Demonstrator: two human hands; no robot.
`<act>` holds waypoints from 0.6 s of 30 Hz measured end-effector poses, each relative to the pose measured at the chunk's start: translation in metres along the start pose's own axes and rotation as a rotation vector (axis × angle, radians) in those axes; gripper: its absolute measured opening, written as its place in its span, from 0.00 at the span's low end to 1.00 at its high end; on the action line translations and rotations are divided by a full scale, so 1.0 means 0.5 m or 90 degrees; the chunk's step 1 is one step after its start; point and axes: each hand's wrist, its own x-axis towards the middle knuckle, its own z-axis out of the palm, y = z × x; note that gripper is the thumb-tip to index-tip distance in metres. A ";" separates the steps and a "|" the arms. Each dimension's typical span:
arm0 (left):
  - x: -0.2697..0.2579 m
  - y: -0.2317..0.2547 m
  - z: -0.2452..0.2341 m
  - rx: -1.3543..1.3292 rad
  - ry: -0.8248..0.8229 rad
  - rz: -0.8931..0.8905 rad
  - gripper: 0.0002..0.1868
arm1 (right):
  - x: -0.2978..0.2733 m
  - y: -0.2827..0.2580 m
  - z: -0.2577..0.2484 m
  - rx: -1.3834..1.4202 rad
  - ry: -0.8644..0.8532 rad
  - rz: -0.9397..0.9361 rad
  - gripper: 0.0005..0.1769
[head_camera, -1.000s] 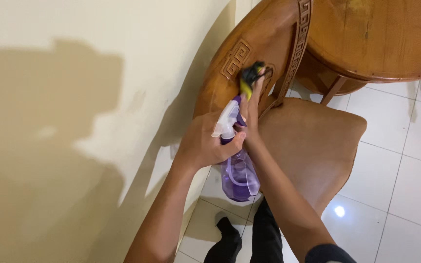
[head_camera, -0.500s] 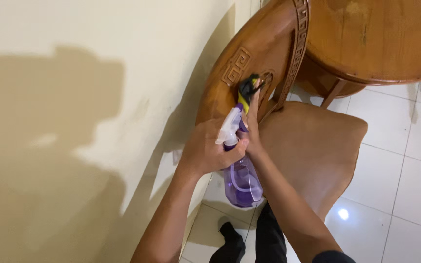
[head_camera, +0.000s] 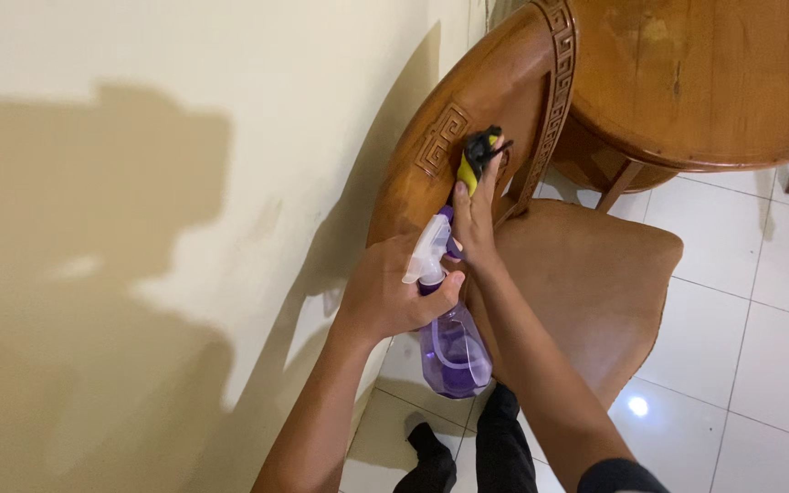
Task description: The person cleans the backrest of a wooden chair using a spray bottle and a yellow cloth. They repeatedly spray the surface and wipe it down, focusing on the carved details and edges of the chair back.
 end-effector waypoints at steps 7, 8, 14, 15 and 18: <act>-0.003 0.004 -0.001 -0.003 0.002 -0.015 0.17 | 0.115 0.064 -0.025 0.053 0.067 0.165 0.46; -0.002 0.004 0.000 0.001 -0.010 -0.033 0.16 | 0.114 0.058 -0.024 0.053 0.076 0.185 0.47; 0.001 0.011 -0.002 -0.057 0.007 -0.050 0.16 | -0.022 -0.066 -0.027 0.179 -0.062 0.038 0.46; 0.001 0.012 -0.002 -0.055 0.006 -0.052 0.15 | -0.014 -0.058 -0.031 0.152 -0.047 0.045 0.47; 0.003 0.014 0.001 -0.036 -0.002 -0.053 0.14 | 0.064 0.033 -0.034 0.071 0.009 0.089 0.48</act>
